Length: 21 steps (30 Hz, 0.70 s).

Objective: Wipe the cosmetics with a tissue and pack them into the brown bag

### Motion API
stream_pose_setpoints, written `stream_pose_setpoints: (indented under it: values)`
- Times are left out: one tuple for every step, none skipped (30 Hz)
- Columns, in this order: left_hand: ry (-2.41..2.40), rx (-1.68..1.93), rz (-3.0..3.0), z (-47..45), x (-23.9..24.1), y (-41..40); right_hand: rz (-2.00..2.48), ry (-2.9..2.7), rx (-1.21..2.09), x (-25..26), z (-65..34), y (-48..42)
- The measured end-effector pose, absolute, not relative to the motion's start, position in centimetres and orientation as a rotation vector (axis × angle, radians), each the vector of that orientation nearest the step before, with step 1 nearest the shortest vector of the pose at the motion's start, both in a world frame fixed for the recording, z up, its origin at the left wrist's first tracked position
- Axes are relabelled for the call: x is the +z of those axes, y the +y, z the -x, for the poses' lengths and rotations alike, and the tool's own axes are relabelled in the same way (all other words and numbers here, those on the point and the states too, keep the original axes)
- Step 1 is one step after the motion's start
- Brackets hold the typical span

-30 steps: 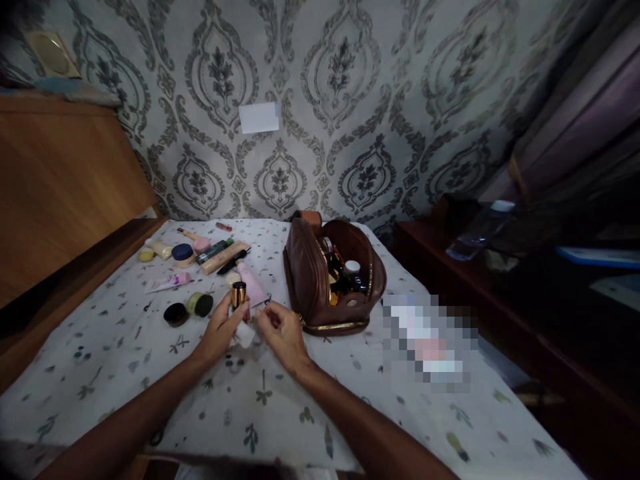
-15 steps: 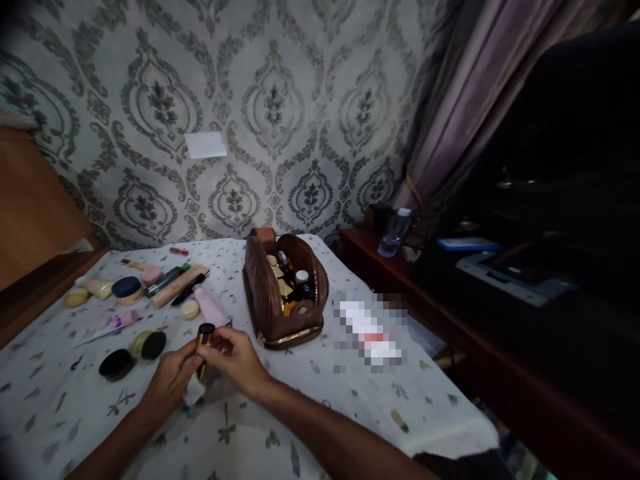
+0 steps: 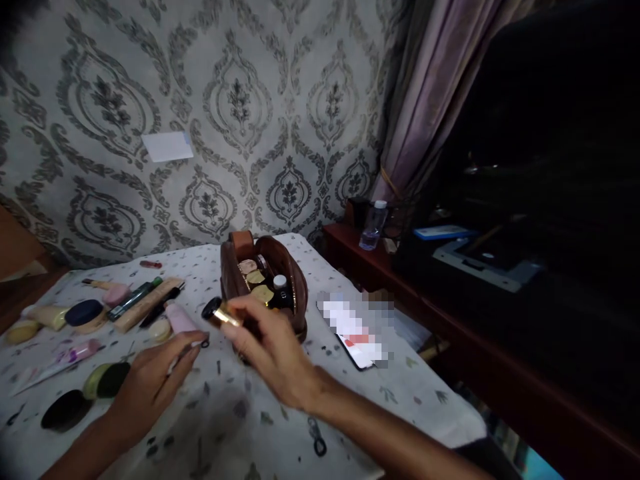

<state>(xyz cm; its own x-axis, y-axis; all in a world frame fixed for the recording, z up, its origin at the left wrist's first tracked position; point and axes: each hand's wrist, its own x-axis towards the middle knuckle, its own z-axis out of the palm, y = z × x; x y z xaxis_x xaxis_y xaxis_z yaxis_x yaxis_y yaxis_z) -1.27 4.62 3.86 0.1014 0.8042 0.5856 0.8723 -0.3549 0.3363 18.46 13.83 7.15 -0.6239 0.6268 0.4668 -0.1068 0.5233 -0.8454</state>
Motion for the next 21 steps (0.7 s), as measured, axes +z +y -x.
stream_pose_setpoints:
  values:
    - [-1.640, -1.025, 2.315, 0.5, 4.6, 5.5, 0.459, -1.968, 1.086, 8.0, -19.3, 14.8]
    - [-1.570, -0.953, 2.358, -0.2, 5.2, 6.4, 0.497, -1.982, 1.017, 8.7, -20.0, 15.8]
    - [-1.548, -0.860, 2.390, -1.1, 5.6, 7.2, 0.533, -2.011, 0.952, 9.3, -20.6, 16.7]
    - [-1.565, -0.750, 2.407, -1.9, 5.8, 8.0, 0.573, -2.063, 0.888, 9.6, -21.0, 17.6]
    - [-1.612, -0.625, 2.408, -2.8, 6.0, 8.6, 0.603, -2.129, 0.815, 9.8, -21.4, 18.4]
    - [-1.672, -0.492, 2.400, -3.6, 6.0, 9.1, 0.627, -2.204, 0.735, 9.9, -21.7, 19.0]
    - [-1.733, -0.361, 2.385, -4.3, 5.9, 9.5, 0.643, -2.280, 0.650, 9.9, -22.0, 19.6]
    - [-1.785, -0.242, 2.371, -4.8, 5.8, 9.8, 0.655, -2.352, 0.566, 9.8, -22.1, 20.0]
    - [-1.818, -0.143, 2.368, -5.2, 5.6, 9.8, 0.667, -2.418, 0.490, 9.7, -22.3, 20.3]
    - [-1.830, -0.070, 2.376, -5.4, 5.4, 9.8, 0.677, -2.478, 0.427, 9.6, -22.4, 20.5]
    - [-1.815, -0.016, 2.391, -5.5, 5.1, 9.7, 0.687, -2.530, 0.379, 9.5, -22.5, 20.6]
    - [-1.778, 0.015, 2.401, -5.4, 4.8, 9.5, 0.692, -2.579, 0.346, 9.6, -22.7, 20.7]
    - [-1.720, 0.024, 2.407, -5.2, 4.4, 9.3, 0.692, -2.624, 0.326, 9.6, -22.8, 20.8]
    - [-1.654, 0.020, 2.410, -5.0, 4.1, 9.0, 0.688, -2.661, 0.317, 9.8, -22.9, 20.9]
    - [-1.589, 0.004, 2.404, -4.7, 3.8, 8.8, 0.676, -2.690, 0.317, 10.0, -23.1, 21.0]
    - [-1.526, -0.020, 2.393, -4.4, 3.5, 8.7, 0.661, -2.717, 0.330, 10.1, -23.2, 21.1]
    - [-1.474, -0.051, 2.382, -4.2, 3.2, 8.7, 0.646, -2.744, 0.356, 10.3, -23.4, 21.3]
    - [-1.429, -0.080, 2.377, -4.1, 3.0, 8.7, 0.630, -2.770, 0.395, 10.4, -23.6, 21.4]
    - [-1.392, -0.100, 2.376, -4.0, 2.9, 8.7, 0.616, -2.791, 0.447, 10.4, -23.8, 21.6]
    - [-1.364, -0.117, 2.374, -4.0, 2.8, 8.8, 0.601, -2.801, 0.507, 10.3, -24.1, 21.8]
    - [-1.346, -0.129, 2.375, -3.9, 2.7, 8.9, 0.597, -2.798, 0.574, 10.2, -24.3, 21.9]
